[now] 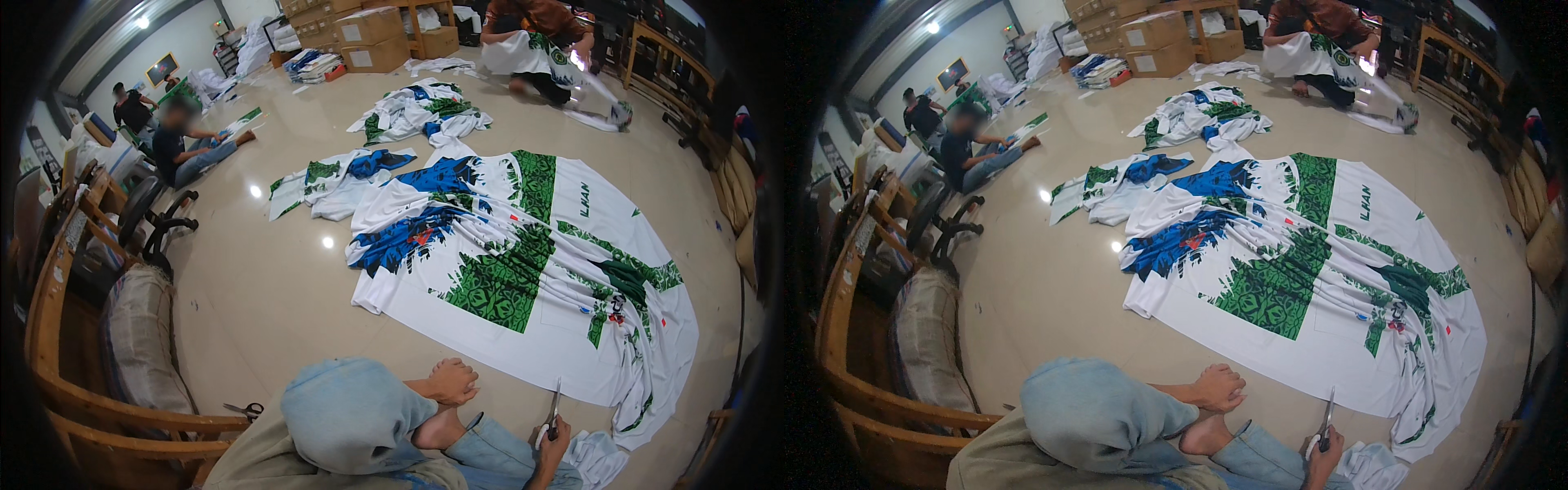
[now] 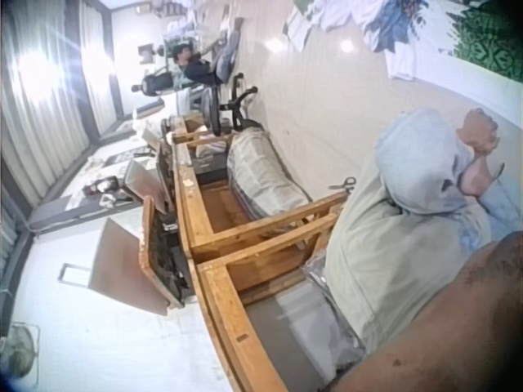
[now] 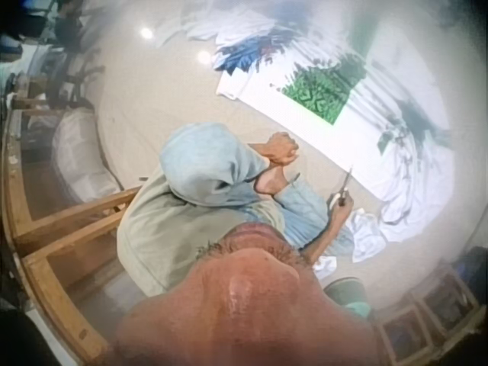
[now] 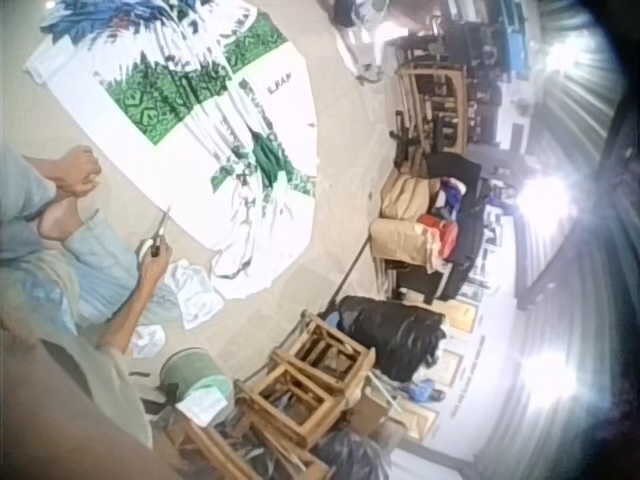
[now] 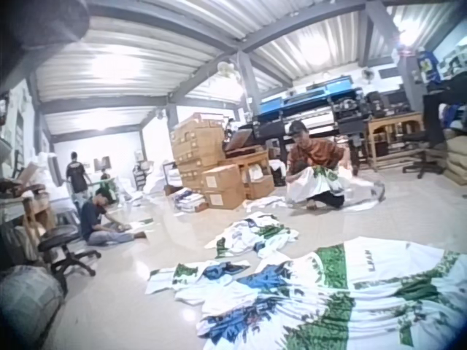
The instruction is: The person sits on the floor and cuts a large piece of white fabric with green and blue patterns using scissors. They periodically pause to unfold and examine a paper document, likely a pattern or instruction sheet, before resuming the cutting process.
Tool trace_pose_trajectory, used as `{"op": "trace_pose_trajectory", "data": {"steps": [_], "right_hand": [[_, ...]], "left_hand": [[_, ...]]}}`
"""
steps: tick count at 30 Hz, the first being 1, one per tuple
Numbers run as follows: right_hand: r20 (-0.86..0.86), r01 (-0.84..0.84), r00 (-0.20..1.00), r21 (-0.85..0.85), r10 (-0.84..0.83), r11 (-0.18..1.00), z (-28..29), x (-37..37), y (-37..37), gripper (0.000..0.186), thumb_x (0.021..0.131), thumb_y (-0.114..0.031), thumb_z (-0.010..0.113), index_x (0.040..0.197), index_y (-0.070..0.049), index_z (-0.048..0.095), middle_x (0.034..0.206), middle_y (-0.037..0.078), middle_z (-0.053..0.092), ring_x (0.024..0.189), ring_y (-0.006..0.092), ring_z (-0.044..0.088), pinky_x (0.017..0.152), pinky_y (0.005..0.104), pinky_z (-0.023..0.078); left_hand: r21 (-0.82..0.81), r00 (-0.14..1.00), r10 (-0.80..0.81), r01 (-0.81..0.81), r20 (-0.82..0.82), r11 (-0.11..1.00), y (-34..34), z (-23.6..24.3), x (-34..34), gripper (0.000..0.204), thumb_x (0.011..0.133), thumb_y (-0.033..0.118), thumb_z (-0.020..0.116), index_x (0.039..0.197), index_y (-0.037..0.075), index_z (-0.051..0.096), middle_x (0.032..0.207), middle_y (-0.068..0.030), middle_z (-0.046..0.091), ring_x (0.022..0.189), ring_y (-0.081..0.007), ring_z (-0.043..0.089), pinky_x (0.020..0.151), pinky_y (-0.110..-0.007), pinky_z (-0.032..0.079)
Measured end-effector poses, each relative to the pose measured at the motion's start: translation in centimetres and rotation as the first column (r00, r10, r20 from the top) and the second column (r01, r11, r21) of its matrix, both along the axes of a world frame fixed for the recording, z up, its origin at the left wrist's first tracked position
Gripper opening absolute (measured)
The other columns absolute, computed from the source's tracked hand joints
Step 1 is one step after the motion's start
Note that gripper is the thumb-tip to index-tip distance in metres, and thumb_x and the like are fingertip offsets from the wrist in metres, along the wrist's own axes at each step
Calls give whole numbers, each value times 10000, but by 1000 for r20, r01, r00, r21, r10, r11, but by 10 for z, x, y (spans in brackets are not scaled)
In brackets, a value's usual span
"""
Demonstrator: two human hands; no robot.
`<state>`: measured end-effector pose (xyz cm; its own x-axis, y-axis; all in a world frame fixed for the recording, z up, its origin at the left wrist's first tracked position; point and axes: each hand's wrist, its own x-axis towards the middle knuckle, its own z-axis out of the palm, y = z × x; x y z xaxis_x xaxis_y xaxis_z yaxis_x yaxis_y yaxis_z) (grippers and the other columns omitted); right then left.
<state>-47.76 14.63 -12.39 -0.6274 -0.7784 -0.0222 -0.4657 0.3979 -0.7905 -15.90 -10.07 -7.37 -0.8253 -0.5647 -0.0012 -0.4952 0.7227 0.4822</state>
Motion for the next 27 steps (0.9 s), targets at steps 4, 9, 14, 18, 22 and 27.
{"op": "trace_pose_trajectory", "data": {"steps": [4, 9, 14, 18, 22, 27], "right_hand": [[24, 17, 1000, -3, -17, 1000, -2, -1, 2, 570, 754, -88, 831, 1283, 22, 651, 1050, 93, 573, 886, 197, 589, 767, 307, 477], [5, 7, 1000, 12, -7, 1000, 2, -1, 1, 566, 756, -92, 827, 1282, 22, 651, 1035, 92, 574, 870, 191, 583, 754, 306, 470], [10, 14, 1000, 8, -14, 1000, 3, 0, 0, 532, 781, -82, 792, 1282, 26, 650, 1028, 95, 570, 871, 195, 582, 757, 307, 470], [52, -14, 999, 58, 11, 998, 14, 2, -2, 521, 779, -8, 719, 1289, 56, 628, 1136, 170, 582, 1026, 314, 641, 909, 371, 510], [70, 1, 998, 51, -4, 999, 19, 6, -4, 533, 771, -9, 720, 1291, 60, 625, 1129, 171, 584, 1025, 318, 642, 913, 376, 509], [45, -2, 999, 59, 0, 998, 18, 5, -4, 530, 778, -31, 727, 1290, 59, 626, 1119, 169, 586, 1021, 321, 643, 904, 381, 512]], "left_hand": [[-14, 1000, -16, 16, 20, 1000, 0, -3, -1, 364, 888, 401, 610, 889, 41, 667, 861, -172, 666, 850, -374, 646, 828, -493, 484], [-21, 1000, -2, 2, 6, 1000, 0, 1, 0, 362, 884, 404, 619, 886, 45, 666, 851, -168, 664, 832, -374, 646, 816, -493, 488], [-43, 1000, -10, 9, -20, 999, -1, -2, 0, 350, 877, 396, 631, 870, 48, 664, 819, -160, 655, 805, -370, 644, 790, -486, 494], [-52, 1000, -6, 5, -17, 999, 0, -2, 0, 347, 877, 393, 633, 870, 48, 668, 817, -161, 654, 800, -370, 646, 781, -486, 495], [-38, 1000, -7, 7, -18, 999, 0, 1, 0, 350, 879, 391, 629, 876, 44, 671, 825, -167, 658, 797, -372, 645, 776, -494, 492], [-27, 1000, -3, 2, -19, 1000, 0, 4, 1, 356, 881, 395, 625, 878, 42, 671, 825, -169, 658, 791, -374, 643, 773, -499, 488]]}}
